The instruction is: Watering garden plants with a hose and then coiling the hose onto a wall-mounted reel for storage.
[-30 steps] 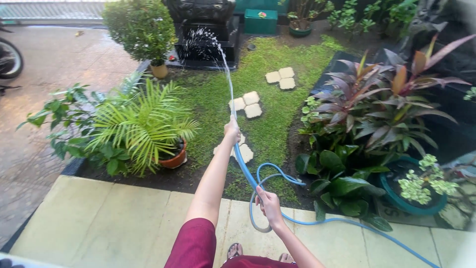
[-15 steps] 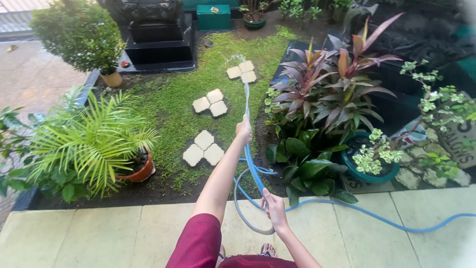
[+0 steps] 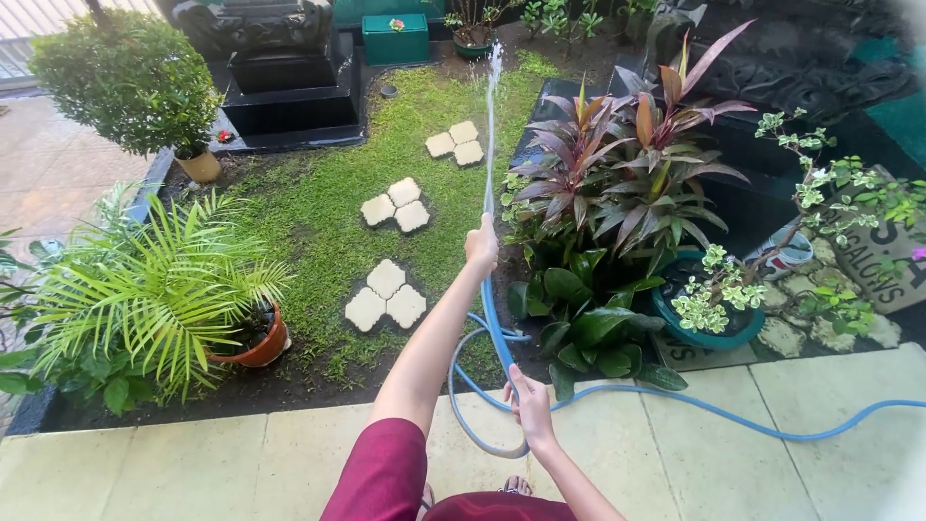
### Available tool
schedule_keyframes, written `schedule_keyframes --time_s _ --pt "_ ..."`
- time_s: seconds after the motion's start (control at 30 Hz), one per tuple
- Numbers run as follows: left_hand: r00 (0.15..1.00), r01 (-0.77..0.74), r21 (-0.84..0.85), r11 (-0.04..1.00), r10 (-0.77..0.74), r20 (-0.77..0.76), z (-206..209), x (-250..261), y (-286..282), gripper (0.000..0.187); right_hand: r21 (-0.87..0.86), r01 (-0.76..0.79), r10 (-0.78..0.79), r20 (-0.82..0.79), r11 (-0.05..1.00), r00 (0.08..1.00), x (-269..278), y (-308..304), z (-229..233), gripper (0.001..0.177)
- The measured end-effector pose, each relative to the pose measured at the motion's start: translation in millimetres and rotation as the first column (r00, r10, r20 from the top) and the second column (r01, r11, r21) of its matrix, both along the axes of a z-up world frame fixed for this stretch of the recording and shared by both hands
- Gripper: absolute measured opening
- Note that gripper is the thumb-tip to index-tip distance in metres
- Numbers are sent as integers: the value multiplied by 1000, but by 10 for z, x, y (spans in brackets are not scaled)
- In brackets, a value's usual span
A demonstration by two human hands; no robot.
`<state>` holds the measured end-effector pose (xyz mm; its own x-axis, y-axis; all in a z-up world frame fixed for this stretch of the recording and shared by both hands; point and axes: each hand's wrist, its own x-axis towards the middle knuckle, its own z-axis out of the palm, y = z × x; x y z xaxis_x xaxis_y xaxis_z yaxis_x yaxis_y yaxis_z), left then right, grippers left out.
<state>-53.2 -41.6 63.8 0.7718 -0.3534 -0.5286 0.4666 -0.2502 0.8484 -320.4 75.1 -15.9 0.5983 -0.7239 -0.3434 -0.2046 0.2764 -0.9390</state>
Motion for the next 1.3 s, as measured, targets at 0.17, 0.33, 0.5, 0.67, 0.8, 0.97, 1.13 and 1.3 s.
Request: schedule_keyframes --time_s 0.17,0.33,0.5,0.67,0.8,0.97,1.13,1.3 --pt "998 49 41 998 -51 44 162 -9 134 52 30 1 -1 0 1000 1000 87 90 -48 60" --pt "992 89 28 996 -91 87 362 -21 165 50 37 21 -22 6 999 1000 180 122 -6 59" --pt "993 94 5 996 -94 77 502 -19 69 49 10 36 -37 96 999 995 246 101 -17 58" --pt "988 121 9 993 -121 100 460 -27 18 49 17 73 -74 75 997 994 254 103 16 59" --pt "991 117 24 993 -118 70 412 -18 9 49 27 73 -75 81 997 994 239 105 20 59" --pt "991 120 64 991 -123 47 368 3 -81 51 22 92 -93 78 996 993 231 78 21 58" --pt "994 110 27 994 -111 16 409 17 -148 51 29 113 -115 80 993 990 251 44 85 59" --pt "995 90 26 996 -91 35 511 76 -140 52 45 113 -117 83 993 990 310 13 200 58"
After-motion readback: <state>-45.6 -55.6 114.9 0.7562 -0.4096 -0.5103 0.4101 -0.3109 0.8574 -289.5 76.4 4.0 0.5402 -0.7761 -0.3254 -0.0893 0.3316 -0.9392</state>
